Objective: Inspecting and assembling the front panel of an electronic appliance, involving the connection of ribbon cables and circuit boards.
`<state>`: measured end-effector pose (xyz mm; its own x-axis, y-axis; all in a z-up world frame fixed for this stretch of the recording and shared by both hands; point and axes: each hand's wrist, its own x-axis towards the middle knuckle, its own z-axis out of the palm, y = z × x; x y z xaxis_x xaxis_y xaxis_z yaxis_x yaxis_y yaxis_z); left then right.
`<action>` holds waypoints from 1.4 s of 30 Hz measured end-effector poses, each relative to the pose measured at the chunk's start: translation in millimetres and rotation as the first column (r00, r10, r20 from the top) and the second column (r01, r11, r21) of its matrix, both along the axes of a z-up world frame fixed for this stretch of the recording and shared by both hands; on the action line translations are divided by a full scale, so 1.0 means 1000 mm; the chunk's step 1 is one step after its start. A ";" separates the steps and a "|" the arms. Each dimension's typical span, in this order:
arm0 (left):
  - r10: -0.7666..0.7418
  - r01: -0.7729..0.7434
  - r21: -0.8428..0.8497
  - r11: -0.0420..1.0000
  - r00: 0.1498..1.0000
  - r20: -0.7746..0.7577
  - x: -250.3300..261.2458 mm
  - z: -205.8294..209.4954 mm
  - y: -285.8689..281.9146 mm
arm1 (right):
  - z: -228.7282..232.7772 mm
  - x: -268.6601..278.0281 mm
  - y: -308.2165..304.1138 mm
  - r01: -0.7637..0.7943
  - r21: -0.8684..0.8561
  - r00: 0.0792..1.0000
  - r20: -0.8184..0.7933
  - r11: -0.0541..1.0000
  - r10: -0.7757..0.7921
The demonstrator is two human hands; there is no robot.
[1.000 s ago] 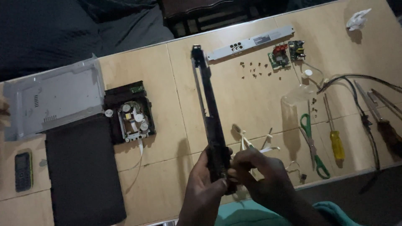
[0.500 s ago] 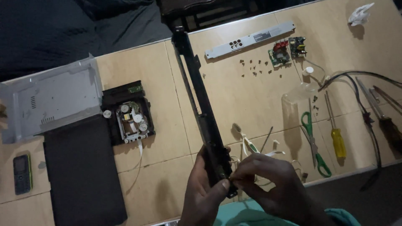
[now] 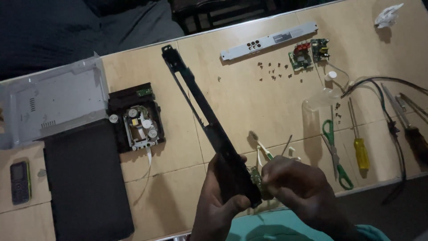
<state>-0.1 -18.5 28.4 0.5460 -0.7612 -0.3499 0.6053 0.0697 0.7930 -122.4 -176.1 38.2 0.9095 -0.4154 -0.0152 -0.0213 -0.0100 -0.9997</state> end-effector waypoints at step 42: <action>0.043 -0.062 0.351 0.934 0.997 0.061 0.004 -0.020 -0.015 | -0.027 0.036 -0.003 -0.093 -0.278 0.842 -0.534 0.956 -0.073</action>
